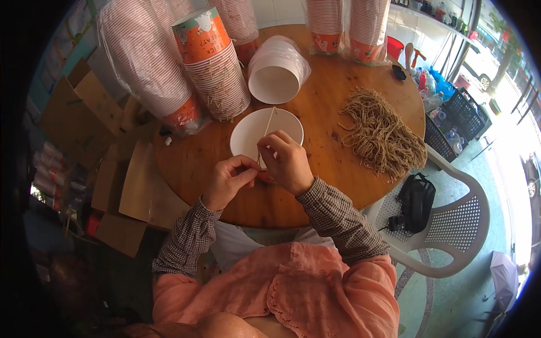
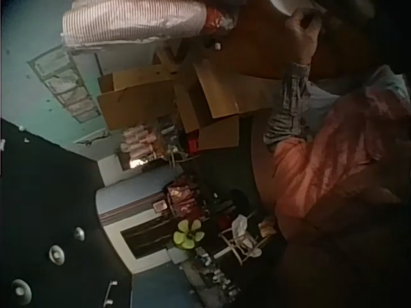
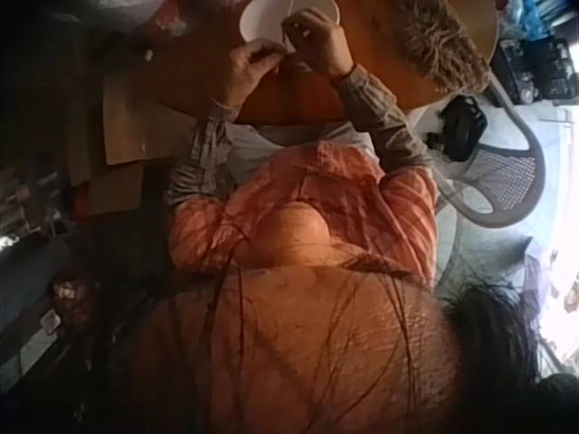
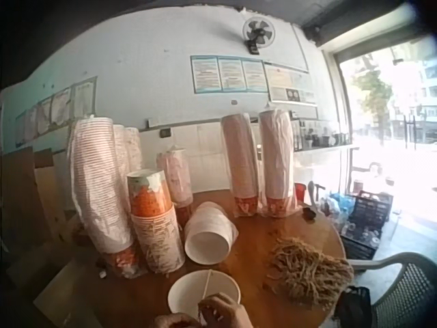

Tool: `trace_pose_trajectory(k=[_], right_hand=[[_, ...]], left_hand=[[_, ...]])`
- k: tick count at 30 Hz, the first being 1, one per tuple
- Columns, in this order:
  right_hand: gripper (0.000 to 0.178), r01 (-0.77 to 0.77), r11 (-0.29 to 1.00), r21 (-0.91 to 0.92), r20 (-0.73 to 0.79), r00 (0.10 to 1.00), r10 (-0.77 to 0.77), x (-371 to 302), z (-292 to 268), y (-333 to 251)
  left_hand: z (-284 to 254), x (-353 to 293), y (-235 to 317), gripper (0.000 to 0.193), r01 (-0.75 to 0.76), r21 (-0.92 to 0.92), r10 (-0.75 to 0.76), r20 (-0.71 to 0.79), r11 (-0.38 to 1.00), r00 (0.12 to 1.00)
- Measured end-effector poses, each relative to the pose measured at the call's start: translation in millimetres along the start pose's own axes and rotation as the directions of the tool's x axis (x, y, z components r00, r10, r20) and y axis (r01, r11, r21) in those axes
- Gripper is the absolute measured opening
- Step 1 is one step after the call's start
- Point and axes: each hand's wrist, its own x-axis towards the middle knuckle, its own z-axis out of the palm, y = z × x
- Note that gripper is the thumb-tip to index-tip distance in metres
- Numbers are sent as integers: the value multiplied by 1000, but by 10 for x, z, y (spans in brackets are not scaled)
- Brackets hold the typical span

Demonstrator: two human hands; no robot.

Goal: Threading ropes through holes in paper buckets to create handles.

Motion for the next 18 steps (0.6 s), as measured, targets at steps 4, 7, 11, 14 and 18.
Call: trace_pose_trajectory(k=[4,7,11,14,18], right_hand=[[5,17,1000,-1,-85,996,-17,39,32,-1],[5,31,999,6,-117,993,-31,62,25,-1],[6,-46,995,84,-159,985,59,75,24,2],[6,-104,981,163,-160,979,130,60,36,48],[6,-200,919,340,-111,962,250,78,-29,50]], left_hand=[[64,-37,-88,6,-81,124,84,-16,989,996],[103,-63,-137,5,-162,206,176,-54,965,983],[105,-42,-216,4,-263,326,303,-78,908,950],[143,-35,-217,7,-267,336,313,-91,903,946],[28,38,-115,17,-306,408,398,-162,860,903]])
